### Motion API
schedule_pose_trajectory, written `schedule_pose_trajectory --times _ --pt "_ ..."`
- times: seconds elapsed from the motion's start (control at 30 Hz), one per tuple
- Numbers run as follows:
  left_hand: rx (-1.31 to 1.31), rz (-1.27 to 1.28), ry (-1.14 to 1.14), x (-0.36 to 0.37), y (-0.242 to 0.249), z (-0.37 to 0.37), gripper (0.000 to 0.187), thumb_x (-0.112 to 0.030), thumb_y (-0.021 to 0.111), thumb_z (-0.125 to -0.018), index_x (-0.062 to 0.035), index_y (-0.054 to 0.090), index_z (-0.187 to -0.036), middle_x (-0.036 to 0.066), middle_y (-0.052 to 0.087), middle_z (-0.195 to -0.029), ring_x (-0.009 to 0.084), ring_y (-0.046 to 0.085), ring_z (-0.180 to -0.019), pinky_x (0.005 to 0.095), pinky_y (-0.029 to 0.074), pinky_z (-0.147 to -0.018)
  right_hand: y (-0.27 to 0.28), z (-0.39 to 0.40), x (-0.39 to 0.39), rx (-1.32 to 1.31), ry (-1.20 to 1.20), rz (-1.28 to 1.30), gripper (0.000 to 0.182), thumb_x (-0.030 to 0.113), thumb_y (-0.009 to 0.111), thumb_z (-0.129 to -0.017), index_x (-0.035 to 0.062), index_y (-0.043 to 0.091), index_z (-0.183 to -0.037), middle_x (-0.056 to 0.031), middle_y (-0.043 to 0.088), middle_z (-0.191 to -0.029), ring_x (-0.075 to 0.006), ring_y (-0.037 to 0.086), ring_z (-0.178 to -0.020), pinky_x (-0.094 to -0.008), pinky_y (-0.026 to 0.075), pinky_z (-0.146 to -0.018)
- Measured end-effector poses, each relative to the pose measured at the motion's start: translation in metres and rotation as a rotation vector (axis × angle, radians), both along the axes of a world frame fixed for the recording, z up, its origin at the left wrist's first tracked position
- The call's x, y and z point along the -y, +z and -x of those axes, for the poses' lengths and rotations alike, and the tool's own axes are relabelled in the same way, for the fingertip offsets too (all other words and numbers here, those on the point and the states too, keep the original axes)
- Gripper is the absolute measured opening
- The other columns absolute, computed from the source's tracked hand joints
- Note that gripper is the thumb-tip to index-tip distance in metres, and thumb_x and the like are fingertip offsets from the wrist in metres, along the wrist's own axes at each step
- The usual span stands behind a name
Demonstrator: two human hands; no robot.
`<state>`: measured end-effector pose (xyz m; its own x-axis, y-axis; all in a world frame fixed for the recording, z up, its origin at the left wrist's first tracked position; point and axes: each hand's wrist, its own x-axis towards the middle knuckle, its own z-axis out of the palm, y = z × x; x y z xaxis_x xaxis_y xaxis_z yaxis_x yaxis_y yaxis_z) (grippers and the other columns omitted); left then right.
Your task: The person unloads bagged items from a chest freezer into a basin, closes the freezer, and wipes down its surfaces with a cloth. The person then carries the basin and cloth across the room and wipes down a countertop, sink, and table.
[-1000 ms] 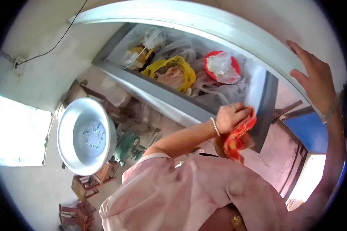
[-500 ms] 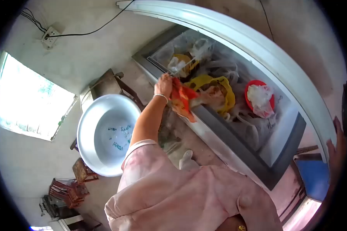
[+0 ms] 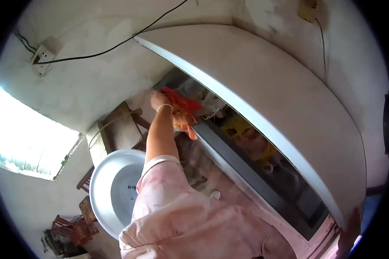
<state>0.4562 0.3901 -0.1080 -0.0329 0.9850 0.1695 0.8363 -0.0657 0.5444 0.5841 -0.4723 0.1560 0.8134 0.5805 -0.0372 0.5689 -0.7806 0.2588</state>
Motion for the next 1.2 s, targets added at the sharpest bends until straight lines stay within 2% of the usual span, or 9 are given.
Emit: schedule_pose_trajectory --times 0.1,0.27,0.43,0.7,0.83,0.97,1.07,1.13,1.2 --pt "0.522 -0.142 0.200 -0.090 -0.023 -0.005 0.041 -0.031 0.033 -0.089 0.0005 0.060 -0.086 0.022 0.061 -0.096 0.0416 0.056 -0.088 0.0496 0.043 -0.076 0.047 0.024 -0.076 0.059 0.036 0.083 0.056 0.041 0.052 -0.086 0.0066 0.045 -0.129 -0.0131 0.049 -0.129 -0.0335 0.049 -0.115 -0.0405 0.038 -0.096" --pt "-0.275 -0.174 -0.354 -0.122 -0.054 -0.016 0.050 -0.037 0.031 -0.091 -0.0055 0.045 -0.127 0.015 0.037 -0.138 0.0340 0.035 -0.126 0.0401 0.026 -0.106 0.046 0.022 -0.071 0.096 0.009 0.091 0.055 0.041 0.051 -0.086 0.0063 0.046 -0.129 -0.0129 0.050 -0.129 -0.0335 0.049 -0.115 -0.0405 0.039 -0.095" --pt "-0.555 0.209 -0.518 -0.068 0.005 -0.009 0.062 -0.050 0.032 -0.089 -0.0104 0.035 -0.137 0.008 0.026 -0.146 0.0284 0.021 -0.135 0.0380 0.013 -0.111 0.032 0.010 -0.024 0.095 0.042 0.068 0.058 0.046 0.044 -0.088 0.0033 0.046 -0.128 -0.0165 0.048 -0.130 -0.0360 0.047 -0.117 -0.0430 0.036 -0.098" --pt "-0.248 0.244 -0.283 -0.005 -0.053 -0.008 0.043 -0.029 0.040 -0.092 -0.0065 0.041 -0.128 0.023 0.056 -0.114 0.0359 0.054 -0.109 0.0420 0.047 -0.087 0.016 0.017 -0.033 0.087 0.102 0.070 0.059 0.047 0.039 -0.091 0.0020 0.043 -0.129 -0.0192 0.047 -0.130 -0.0386 0.044 -0.119 -0.0455 0.033 -0.101" --pt "-0.060 0.276 -0.113 0.072 -0.058 -0.023 0.036 -0.030 0.034 -0.094 -0.0090 0.049 -0.118 0.021 0.062 -0.105 0.0364 0.060 -0.099 0.0419 0.050 -0.081 0.009 0.028 -0.060 0.018 0.002 0.050 0.060 0.028 0.058 -0.083 0.0042 0.037 -0.133 -0.0178 0.040 -0.136 -0.0362 0.036 -0.127 -0.0439 0.027 -0.105" --pt "-0.414 0.236 -0.378 0.183 0.002 -0.011 0.037 -0.034 0.050 -0.086 -0.0082 0.059 -0.111 0.013 0.062 -0.109 0.0280 0.062 -0.096 0.0385 0.049 -0.081 -0.009 0.038 -0.068 -0.027 0.218 0.085 0.063 0.018 0.061 -0.080 -0.0012 0.033 -0.132 -0.0238 0.034 -0.138 -0.0412 0.038 -0.123 -0.0475 0.034 -0.099" --pt "0.908 0.731 -0.309 0.248 0.000 0.009 0.066 -0.061 0.051 -0.081 -0.0015 0.059 -0.107 0.013 0.065 -0.100 0.0286 0.065 -0.084 0.0416 0.052 -0.079 -0.049 0.037 -0.057 0.018 0.384 0.048 0.064 0.016 0.064 -0.077 -0.0021 0.033 -0.131 -0.0261 0.034 -0.137 -0.0417 0.037 -0.124 -0.0481 0.035 -0.098" --pt "1.696 1.134 -0.669 0.313 0.014 0.023 0.073 -0.063 0.037 -0.086 -0.0009 0.045 -0.124 0.015 0.055 -0.120 0.0271 0.055 -0.108 0.0437 0.043 -0.095 -0.061 0.044 -0.058 0.036 0.447 0.041 0.063 0.016 0.063 -0.077 -0.0028 0.034 -0.130 -0.0278 0.033 -0.136 -0.0425 0.036 -0.125 -0.0485 0.035 -0.097" --pt "1.632 1.346 -0.791 0.376 0.048 0.037 0.070 -0.059 0.031 -0.089 -0.0029 0.040 -0.128 0.014 0.050 -0.125 0.0262 0.049 -0.115 0.0399 0.038 -0.100 -0.070 0.054 -0.069 0.085 0.511 0.049 0.050 0.014 0.058 -0.081 -0.0054 0.041 -0.124 -0.0283 0.040 -0.131 -0.0410 0.041 -0.122 -0.0485 0.041 -0.092"
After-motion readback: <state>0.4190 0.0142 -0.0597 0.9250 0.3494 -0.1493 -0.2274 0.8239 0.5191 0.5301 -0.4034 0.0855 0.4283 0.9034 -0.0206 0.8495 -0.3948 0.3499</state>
